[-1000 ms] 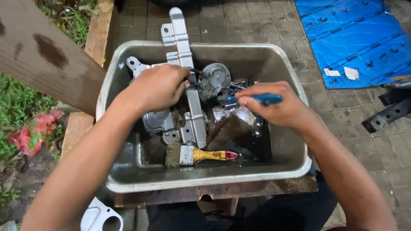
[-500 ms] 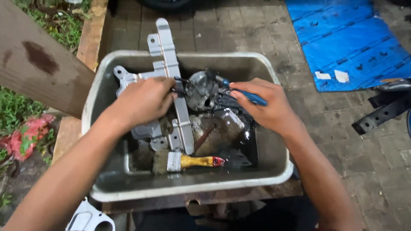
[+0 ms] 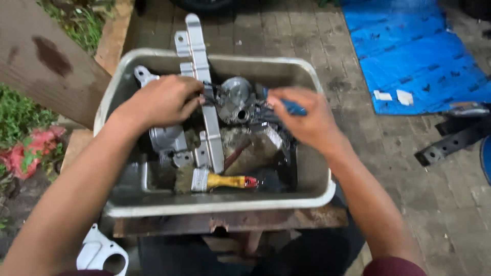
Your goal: Cleaning a metal automotive component in a basin using a brush, scraper, and cloth
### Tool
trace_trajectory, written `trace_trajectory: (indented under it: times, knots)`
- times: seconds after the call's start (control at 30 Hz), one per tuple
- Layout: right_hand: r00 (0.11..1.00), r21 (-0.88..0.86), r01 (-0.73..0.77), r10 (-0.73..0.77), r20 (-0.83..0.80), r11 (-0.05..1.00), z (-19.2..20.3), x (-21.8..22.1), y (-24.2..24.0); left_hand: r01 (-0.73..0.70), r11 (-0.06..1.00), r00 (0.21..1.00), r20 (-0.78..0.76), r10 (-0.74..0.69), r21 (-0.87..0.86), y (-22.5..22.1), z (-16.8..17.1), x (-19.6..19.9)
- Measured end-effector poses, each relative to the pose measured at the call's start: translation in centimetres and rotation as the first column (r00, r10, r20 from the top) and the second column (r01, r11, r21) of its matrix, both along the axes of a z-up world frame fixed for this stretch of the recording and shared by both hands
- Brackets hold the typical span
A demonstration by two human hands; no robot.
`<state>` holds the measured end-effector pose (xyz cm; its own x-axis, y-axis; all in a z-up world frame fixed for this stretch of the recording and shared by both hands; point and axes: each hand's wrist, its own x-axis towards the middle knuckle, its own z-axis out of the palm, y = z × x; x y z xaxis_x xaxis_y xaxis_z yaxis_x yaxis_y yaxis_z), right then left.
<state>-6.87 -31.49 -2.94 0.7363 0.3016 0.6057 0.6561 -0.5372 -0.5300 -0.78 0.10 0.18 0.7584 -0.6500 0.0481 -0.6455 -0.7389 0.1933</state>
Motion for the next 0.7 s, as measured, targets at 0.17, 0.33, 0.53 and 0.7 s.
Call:
trace_trajectory:
  times: [0.17, 0.33, 0.53, 0.7]
  knots:
    - [0.992, 0.023, -0.011, 0.014, -0.127, 1.000, 0.3, -0.5, 0.4, 0.011, 1.000, 1.000, 0.027, -0.012, 0.024, 0.2, -0.3, 0.4]
    - [0.997, 0.043, -0.004, 0.007, -0.074, 0.999, 0.5, -0.4, 0.2, -0.009, 0.999, 0.999, 0.036, 0.008, 0.031, 0.2, -0.4, 0.3]
    - [0.997, 0.005, -0.021, 0.021, -0.076, 1.000, 0.8, -0.2, 0.3, -0.043, 0.996, 0.999, 0.030, 0.041, 0.077, 0.1, -0.3, 0.4]
    - [0.960, -0.093, -0.044, 0.016, -0.279, 0.995, 0.1, -0.8, 0.2, -0.064, 0.992, 0.997, 0.045, 0.060, 0.111, 0.1, -0.6, 0.3]
